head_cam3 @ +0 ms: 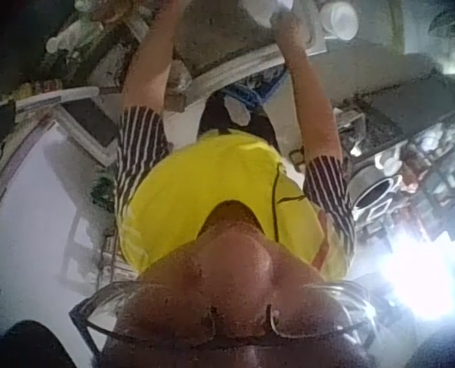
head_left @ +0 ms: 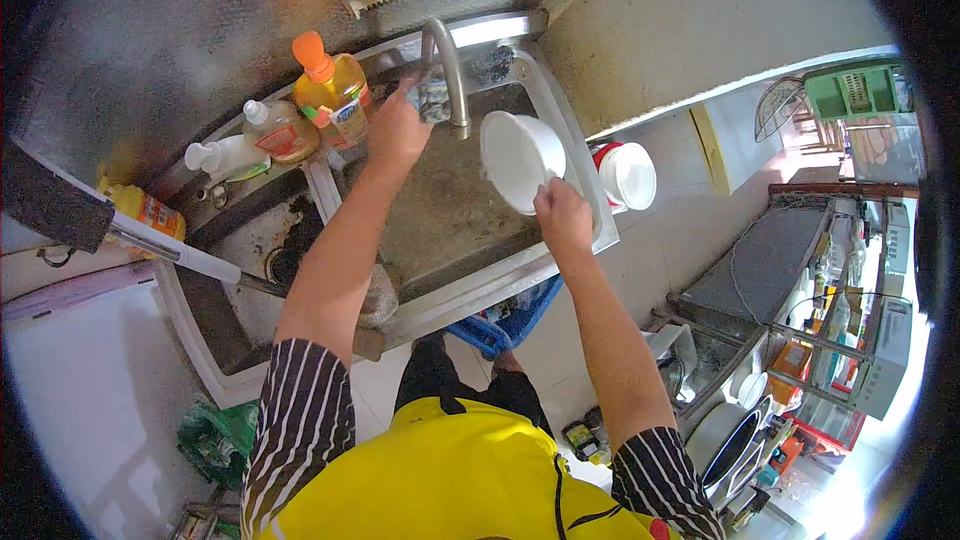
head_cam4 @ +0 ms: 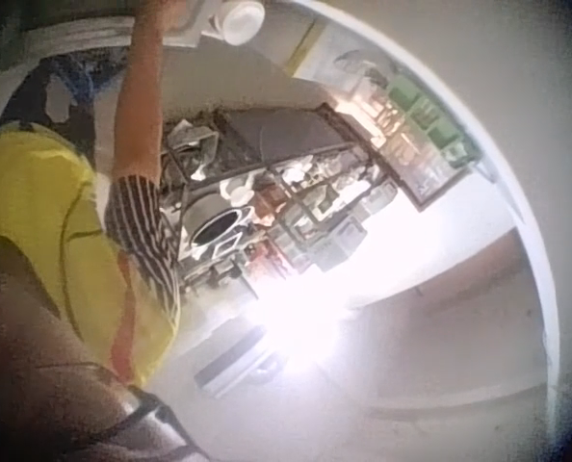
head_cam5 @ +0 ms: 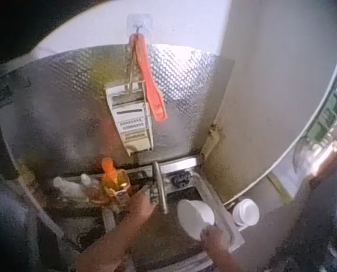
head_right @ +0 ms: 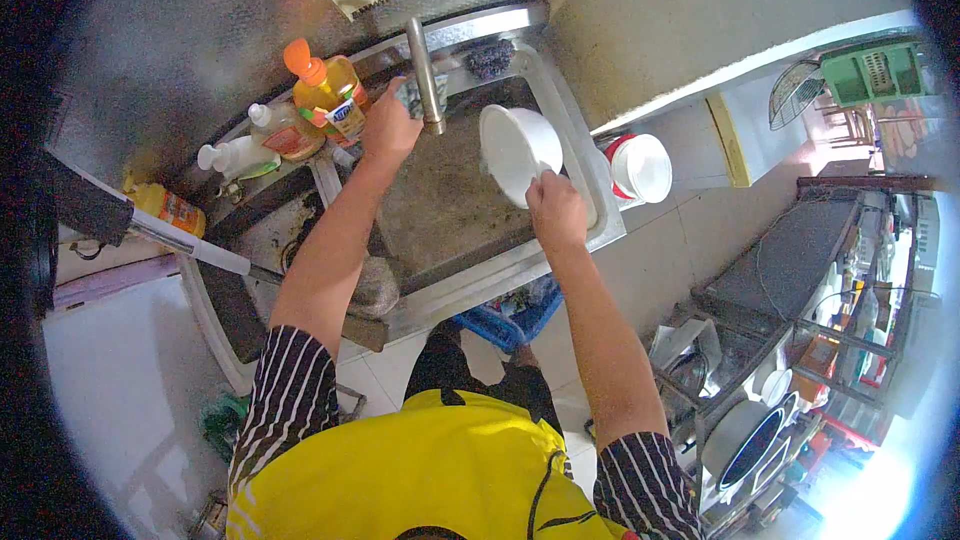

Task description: The person washes a rag and a bowl under running water from a sink faucet, places the bowl aside, and then washes their hands under the faucet.

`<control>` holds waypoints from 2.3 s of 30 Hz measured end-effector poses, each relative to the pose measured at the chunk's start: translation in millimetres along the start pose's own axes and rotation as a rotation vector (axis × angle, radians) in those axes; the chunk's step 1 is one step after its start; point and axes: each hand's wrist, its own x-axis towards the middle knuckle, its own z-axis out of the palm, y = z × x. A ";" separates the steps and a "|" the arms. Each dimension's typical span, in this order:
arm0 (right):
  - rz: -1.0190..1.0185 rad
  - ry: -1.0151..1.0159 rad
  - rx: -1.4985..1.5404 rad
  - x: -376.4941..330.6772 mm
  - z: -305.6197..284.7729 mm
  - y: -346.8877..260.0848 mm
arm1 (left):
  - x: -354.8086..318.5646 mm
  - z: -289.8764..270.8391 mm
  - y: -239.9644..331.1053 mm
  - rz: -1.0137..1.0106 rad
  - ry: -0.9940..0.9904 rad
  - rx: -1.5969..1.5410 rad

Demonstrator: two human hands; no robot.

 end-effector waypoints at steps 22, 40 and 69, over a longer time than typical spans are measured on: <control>-0.519 0.164 0.040 -2.4 -83.1 38.4 | -198.6 -15.1 -42.1 -0.430 -0.056 -0.569; -0.089 -0.028 0.737 -17.0 -45.1 126.2 | -280.1 23.5 107.7 -0.796 0.398 -0.727; 0.298 -0.160 0.759 -42.6 -77.1 246.2 | -238.4 37.7 153.8 -0.903 0.024 -1.027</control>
